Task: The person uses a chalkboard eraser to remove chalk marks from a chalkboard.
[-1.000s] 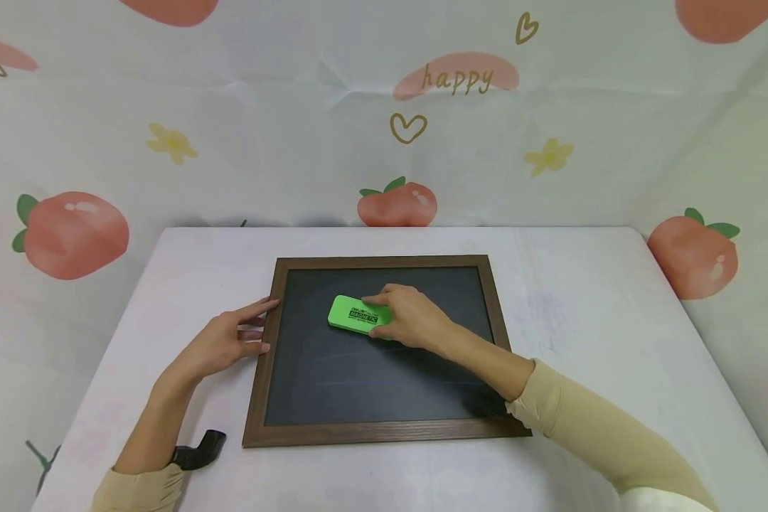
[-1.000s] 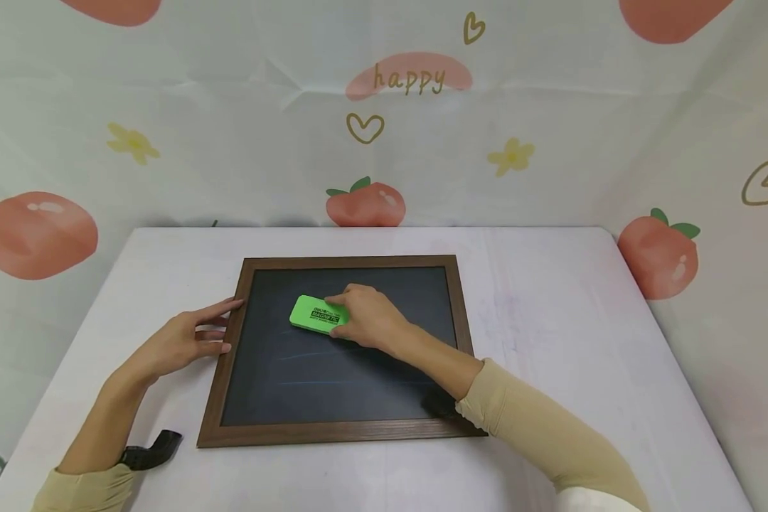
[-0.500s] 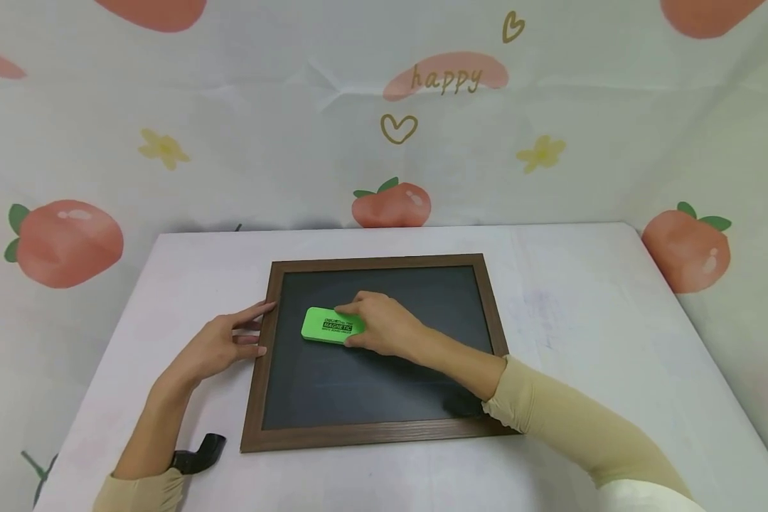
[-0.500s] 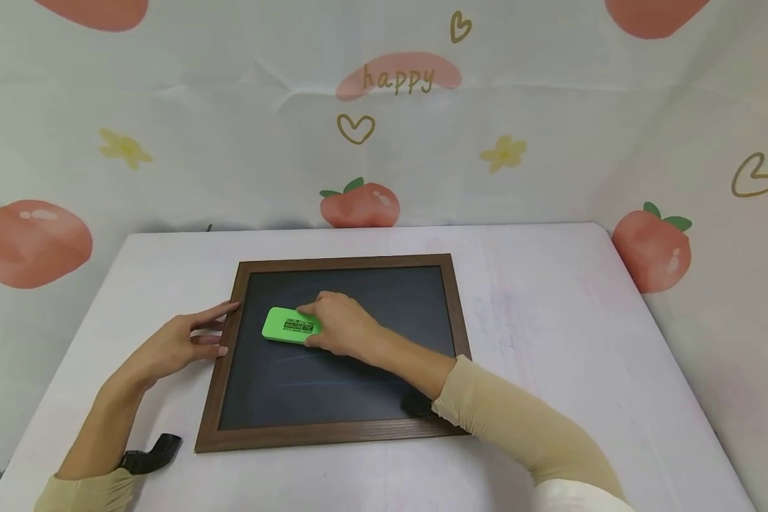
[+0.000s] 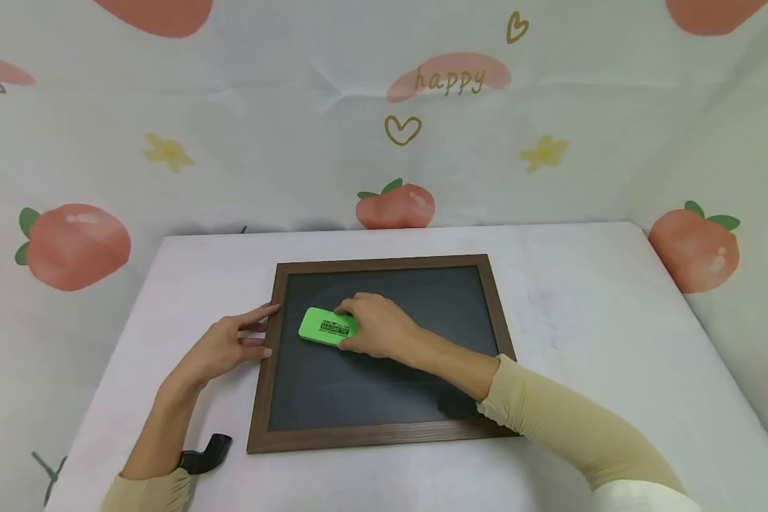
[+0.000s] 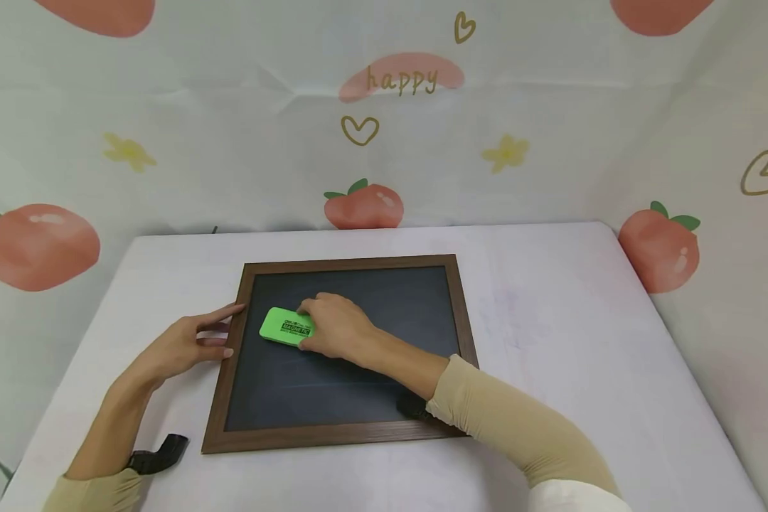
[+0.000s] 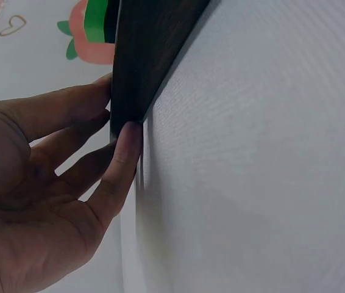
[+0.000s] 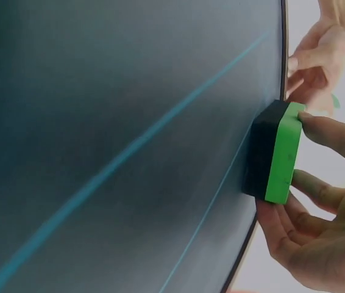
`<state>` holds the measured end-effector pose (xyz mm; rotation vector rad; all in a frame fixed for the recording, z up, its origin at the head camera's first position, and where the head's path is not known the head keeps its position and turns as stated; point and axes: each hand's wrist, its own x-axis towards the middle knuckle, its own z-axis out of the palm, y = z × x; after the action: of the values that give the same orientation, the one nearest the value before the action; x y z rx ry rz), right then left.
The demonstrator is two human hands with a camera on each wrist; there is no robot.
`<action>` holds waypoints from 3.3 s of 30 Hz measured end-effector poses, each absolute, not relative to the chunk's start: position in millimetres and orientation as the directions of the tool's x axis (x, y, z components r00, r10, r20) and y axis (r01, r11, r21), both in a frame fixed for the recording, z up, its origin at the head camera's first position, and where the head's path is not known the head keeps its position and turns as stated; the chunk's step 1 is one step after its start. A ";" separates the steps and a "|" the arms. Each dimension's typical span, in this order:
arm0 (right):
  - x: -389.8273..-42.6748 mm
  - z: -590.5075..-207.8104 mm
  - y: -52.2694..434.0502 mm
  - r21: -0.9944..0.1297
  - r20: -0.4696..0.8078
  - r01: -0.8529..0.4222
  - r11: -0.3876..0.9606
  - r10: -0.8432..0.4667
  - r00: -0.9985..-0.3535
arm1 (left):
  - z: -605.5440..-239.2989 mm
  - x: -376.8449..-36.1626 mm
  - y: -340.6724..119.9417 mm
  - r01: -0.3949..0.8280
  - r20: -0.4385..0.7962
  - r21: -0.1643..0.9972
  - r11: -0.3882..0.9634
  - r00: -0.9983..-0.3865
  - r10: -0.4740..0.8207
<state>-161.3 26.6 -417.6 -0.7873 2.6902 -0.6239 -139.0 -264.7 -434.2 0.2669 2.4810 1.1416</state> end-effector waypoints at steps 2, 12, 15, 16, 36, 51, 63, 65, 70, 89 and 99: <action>-162.4 -417.6 34.3 -0.482 -0.137 -0.417 0.771 -0.536 -0.833 | -434.7 -139.5 -263.3 0.010 -0.272 0.763 0.646 -0.902 0.336; -166.5 -419.4 73.1 -0.483 -0.124 -0.337 0.808 -0.444 -0.888 | -435.0 -137.1 -263.3 0.019 -0.268 0.757 0.653 -0.902 0.337; -167.3 -420.8 79.5 -0.479 -0.121 -0.322 0.817 -0.425 -0.897 | -435.2 -137.3 -264.5 0.016 -0.270 0.758 0.652 -0.903 0.335; -167.4 -421.1 81.3 -0.481 -0.120 -0.316 0.818 -0.418 -0.900 | -435.4 -137.4 -264.8 0.015 -0.270 0.758 0.652 -0.903 0.335; -167.0 -425.3 140.4 -0.576 -0.152 -0.131 0.807 -0.263 -0.953 | -437.3 -137.1 -265.6 0.007 -0.268 0.763 0.647 -0.906 0.326; -158.6 -434.8 176.4 -0.621 -0.067 -0.105 0.776 -0.186 -0.980 | -437.7 -139.6 -265.1 0.036 -0.255 0.752 0.658 -0.904 0.342; -153.2 -435.7 199.1 -0.598 -0.035 -0.088 0.797 -0.135 -0.990 | -437.5 -138.6 -264.3 0.029 -0.260 0.755 0.655 -0.904 0.339; -153.6 -435.1 201.1 -0.590 -0.029 -0.087 0.802 -0.129 -0.991 | -437.5 -138.6 -263.9 0.025 -0.260 0.758 0.652 -0.905 0.337; -155.1 -434.3 202.4 -0.587 -0.034 -0.085 0.805 -0.130 -0.991 | -439.0 -138.0 -264.1 0.012 -0.268 0.759 0.651 -0.906 0.329; -139.9 -440.1 205.9 -0.641 -0.067 -0.063 0.765 -0.137 -0.988 | -437.3 -136.7 -264.5 0.029 -0.252 0.763 0.645 -0.907 0.339; -121.2 -441.4 202.8 -0.660 -0.063 -0.066 0.749 -0.142 -0.988 | -437.7 -137.1 -264.9 0.042 -0.252 0.753 0.656 -0.903 0.347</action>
<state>-121.2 202.8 -441.4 -0.1689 2.8351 -1.0631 -137.1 -264.9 -437.7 0.3073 2.5000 1.1232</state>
